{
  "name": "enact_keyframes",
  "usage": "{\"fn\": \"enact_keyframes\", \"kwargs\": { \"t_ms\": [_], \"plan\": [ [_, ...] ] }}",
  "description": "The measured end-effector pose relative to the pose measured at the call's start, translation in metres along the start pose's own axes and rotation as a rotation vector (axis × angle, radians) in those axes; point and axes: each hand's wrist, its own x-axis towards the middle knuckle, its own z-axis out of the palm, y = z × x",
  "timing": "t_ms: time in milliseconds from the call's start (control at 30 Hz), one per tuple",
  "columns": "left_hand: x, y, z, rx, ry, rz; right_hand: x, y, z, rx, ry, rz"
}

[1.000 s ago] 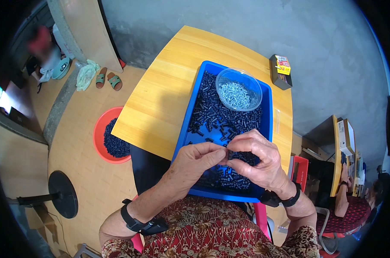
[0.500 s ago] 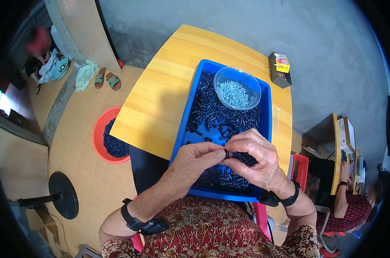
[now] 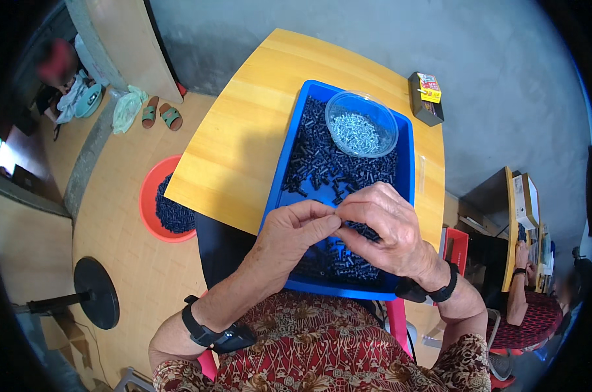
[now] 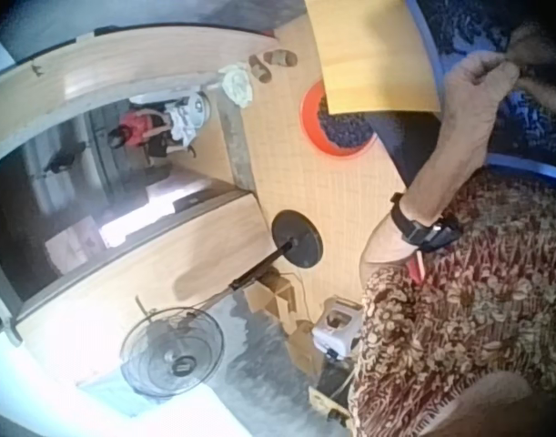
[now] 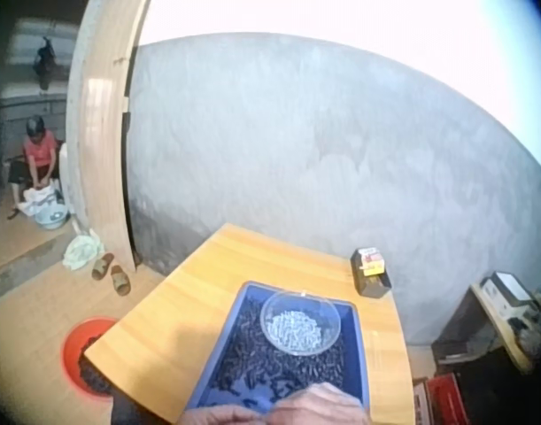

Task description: Sorting small black and blue plastic parts into containers.

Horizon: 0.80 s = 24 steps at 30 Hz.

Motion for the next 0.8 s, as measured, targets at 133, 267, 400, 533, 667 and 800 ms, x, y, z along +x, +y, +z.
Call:
{"fn": "enact_keyframes", "kwargs": {
  "t_ms": [133,267,400,533,667,800],
  "plan": [
    [-0.002,0.008,0.000,0.067,0.041,0.149,0.012,0.004,-0.015,0.100,-0.094,0.108],
    [-0.011,0.017,-0.002,0.101,0.106,0.256,0.004,0.031,-0.025,0.113,-0.163,0.277],
    [-0.020,0.019,-0.009,0.352,0.213,0.358,-0.015,0.052,-0.021,0.033,-0.318,0.338],
    [-0.023,0.013,-0.018,0.486,0.274,0.493,-0.021,0.057,-0.013,-0.051,-0.403,0.275],
    [-0.024,0.012,-0.021,0.550,0.305,0.481,-0.015,0.053,-0.007,-0.100,-0.494,0.222],
    [-0.026,0.007,-0.021,0.534,0.318,0.499,-0.001,0.045,-0.004,-0.106,-0.590,0.127]
  ]
}}
